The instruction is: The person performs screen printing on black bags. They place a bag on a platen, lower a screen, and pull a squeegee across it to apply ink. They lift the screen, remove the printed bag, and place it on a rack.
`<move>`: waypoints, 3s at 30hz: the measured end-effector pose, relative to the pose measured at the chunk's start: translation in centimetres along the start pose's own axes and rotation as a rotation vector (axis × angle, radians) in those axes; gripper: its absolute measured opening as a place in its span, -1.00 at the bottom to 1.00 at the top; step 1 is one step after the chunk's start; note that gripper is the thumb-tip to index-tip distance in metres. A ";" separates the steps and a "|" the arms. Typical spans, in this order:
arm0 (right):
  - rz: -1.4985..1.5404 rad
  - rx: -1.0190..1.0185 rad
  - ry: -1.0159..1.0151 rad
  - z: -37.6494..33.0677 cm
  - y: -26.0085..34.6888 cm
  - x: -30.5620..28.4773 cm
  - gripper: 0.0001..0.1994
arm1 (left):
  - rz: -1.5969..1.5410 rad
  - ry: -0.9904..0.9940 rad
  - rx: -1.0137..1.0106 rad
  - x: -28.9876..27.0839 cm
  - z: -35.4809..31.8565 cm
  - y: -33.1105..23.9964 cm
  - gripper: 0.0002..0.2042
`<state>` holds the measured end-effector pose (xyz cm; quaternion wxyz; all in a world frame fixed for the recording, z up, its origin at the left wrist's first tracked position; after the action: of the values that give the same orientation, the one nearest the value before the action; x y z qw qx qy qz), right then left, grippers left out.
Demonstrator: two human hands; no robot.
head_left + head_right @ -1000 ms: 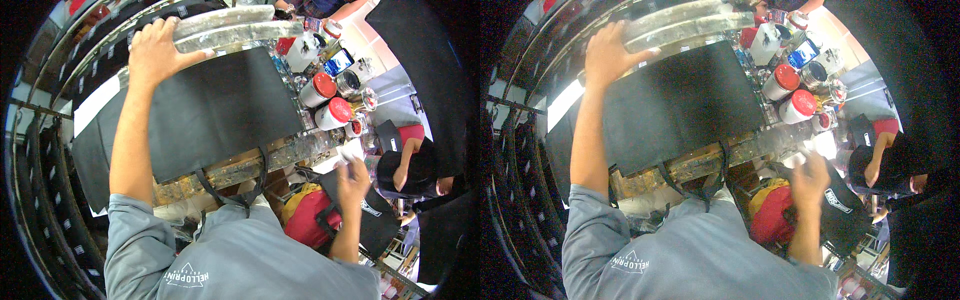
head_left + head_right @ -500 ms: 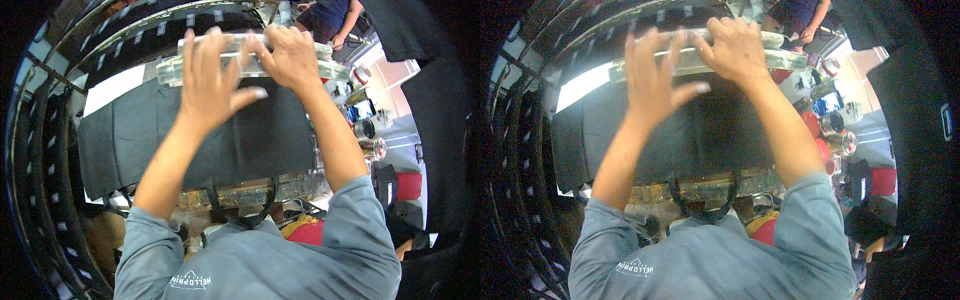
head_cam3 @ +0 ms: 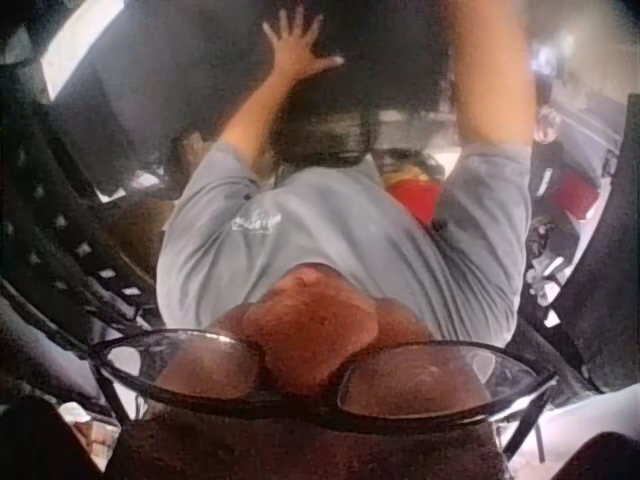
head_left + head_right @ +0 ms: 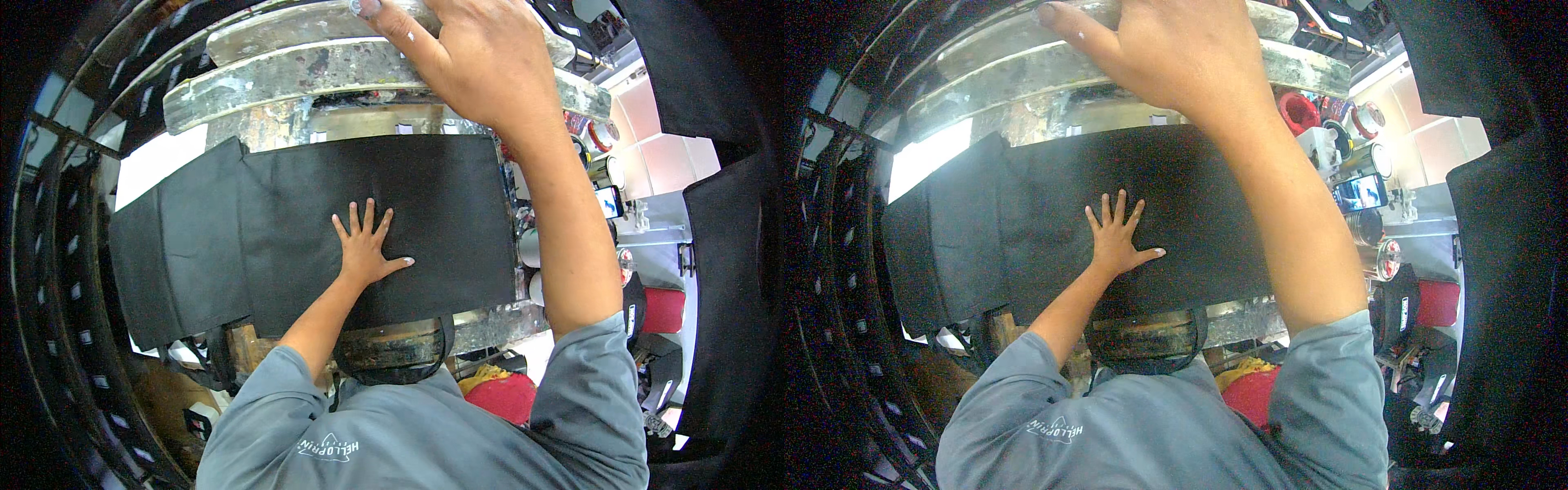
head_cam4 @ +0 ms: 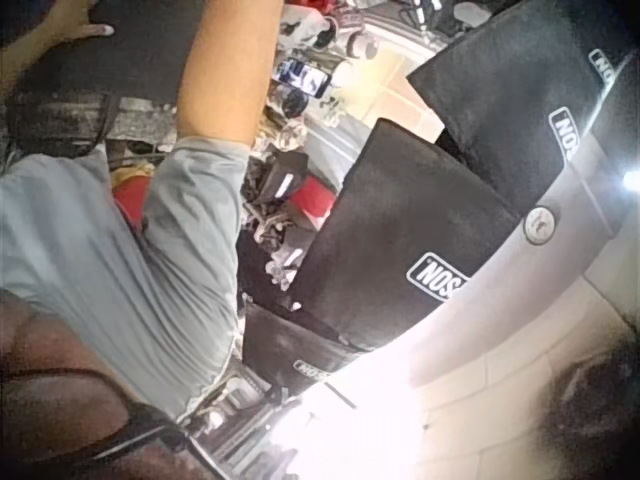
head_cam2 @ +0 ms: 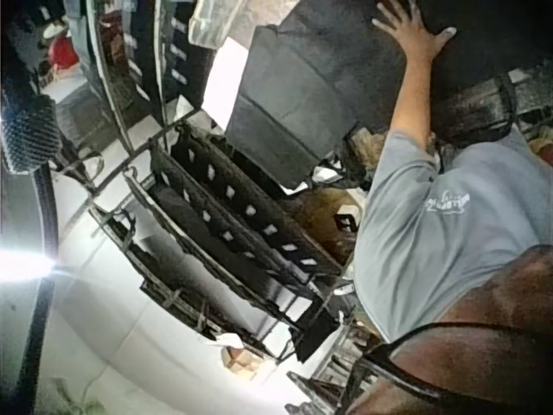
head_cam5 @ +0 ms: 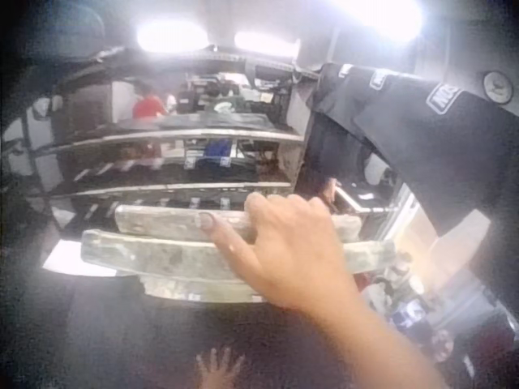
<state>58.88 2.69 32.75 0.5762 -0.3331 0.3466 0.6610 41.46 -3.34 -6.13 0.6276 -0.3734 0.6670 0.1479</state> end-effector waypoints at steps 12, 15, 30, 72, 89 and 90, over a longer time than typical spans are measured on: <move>0.008 0.066 0.070 -0.4 0.3 -0.5 -0.33 | -0.185 -0.190 -0.075 -3.2 0.2 -0.5 0.19; -0.081 0.031 0.051 -1.5 0.9 0.0 -0.36 | -0.814 -0.442 -0.038 -11.8 -4.2 2.5 0.05; 0.081 0.042 0.730 -21.1 2.3 12.4 -0.44 | -2.083 -0.117 -0.453 -4.3 -19.4 6.2 0.15; -0.032 0.093 0.750 -19.0 -9.9 25.1 -0.68 | 0.253 -0.308 0.015 -10.2 7.2 10.7 -0.38; -0.020 0.084 0.758 -32.7 -0.6 17.3 -0.70 | 0.149 -0.340 0.107 -6.4 -8.9 4.8 -0.41; -0.017 0.090 0.753 -32.6 -0.4 16.9 -0.69 | 0.143 -0.353 0.114 -6.5 -9.2 4.7 -0.42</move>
<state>58.64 -15.73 0.96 0.4281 -0.5300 0.5598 0.4717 31.14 -4.20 0.26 0.7429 -0.2573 0.5785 0.2172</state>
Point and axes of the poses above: each hand's wrist, its own z-axis towards the middle knuckle, its own x-axis out of the palm, y = z × x, the point moved 2 cm from there along z, towards the middle knuckle, and after that the axes turned 7 degrees about y, right-handed, at the moved point
